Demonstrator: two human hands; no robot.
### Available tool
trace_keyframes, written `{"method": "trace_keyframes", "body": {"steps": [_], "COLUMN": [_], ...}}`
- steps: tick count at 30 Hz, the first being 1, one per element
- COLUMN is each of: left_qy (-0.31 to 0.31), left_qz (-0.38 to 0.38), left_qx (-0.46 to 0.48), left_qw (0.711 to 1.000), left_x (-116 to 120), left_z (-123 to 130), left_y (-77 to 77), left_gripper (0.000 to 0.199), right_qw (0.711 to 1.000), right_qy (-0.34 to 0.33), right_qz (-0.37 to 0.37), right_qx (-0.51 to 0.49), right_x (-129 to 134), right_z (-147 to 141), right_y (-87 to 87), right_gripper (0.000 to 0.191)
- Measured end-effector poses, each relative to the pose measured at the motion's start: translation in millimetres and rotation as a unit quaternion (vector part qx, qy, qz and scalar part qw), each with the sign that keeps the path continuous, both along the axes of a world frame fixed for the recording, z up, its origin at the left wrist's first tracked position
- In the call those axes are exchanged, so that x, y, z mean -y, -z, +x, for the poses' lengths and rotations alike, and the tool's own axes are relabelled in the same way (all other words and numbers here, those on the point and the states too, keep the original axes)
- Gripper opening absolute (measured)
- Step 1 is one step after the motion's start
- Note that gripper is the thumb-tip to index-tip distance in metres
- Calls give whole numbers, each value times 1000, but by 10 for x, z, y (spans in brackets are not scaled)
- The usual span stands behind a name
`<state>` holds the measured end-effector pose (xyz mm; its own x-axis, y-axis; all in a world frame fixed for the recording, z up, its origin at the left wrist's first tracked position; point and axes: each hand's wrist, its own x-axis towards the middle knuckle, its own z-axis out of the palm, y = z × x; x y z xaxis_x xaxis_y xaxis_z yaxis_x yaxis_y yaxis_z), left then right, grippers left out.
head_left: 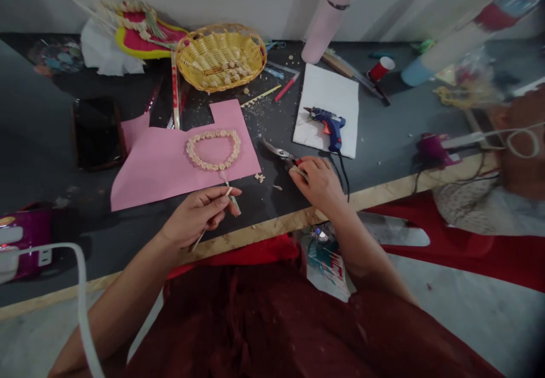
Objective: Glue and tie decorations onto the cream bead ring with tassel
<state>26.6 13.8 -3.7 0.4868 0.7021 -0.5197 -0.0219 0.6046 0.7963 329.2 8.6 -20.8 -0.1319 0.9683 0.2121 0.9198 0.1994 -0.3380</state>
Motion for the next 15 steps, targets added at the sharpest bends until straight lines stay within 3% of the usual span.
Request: {"method": "trace_keyframes", "body": {"steps": [3,6,9,11,13,15], "left_qy": [-2,-1,-1,-5,-7,-6], "left_qz": [-4,-6,-8,-6,3,18], "left_qx": [2,2,3,8,17,29], "left_qw": [1000,1000,1000,1000,1000,999], "left_x": [-1,2,2,-1,-5,-5], "left_z": [9,18,19,15,9,6], "left_y": [-9,-17,-15,-10,-7,-11], "left_gripper": [35,35,35,37,40,40], "right_qw": [982,913,829,789,772,783], "right_qy": [61,88,46,8,-37,-87], "right_qz": [-52,-124,-217,-265,-279,-271], "right_qx": [-171,-380,-513,-555,-570,-553], "right_x": [-19,-1,59,119,179,223], "right_z": [43,36,-27,-75,-114,-146], "right_y": [-111,-197,-224,-236,-272,-335], "right_gripper": [26,34,37,33,28,33]}}
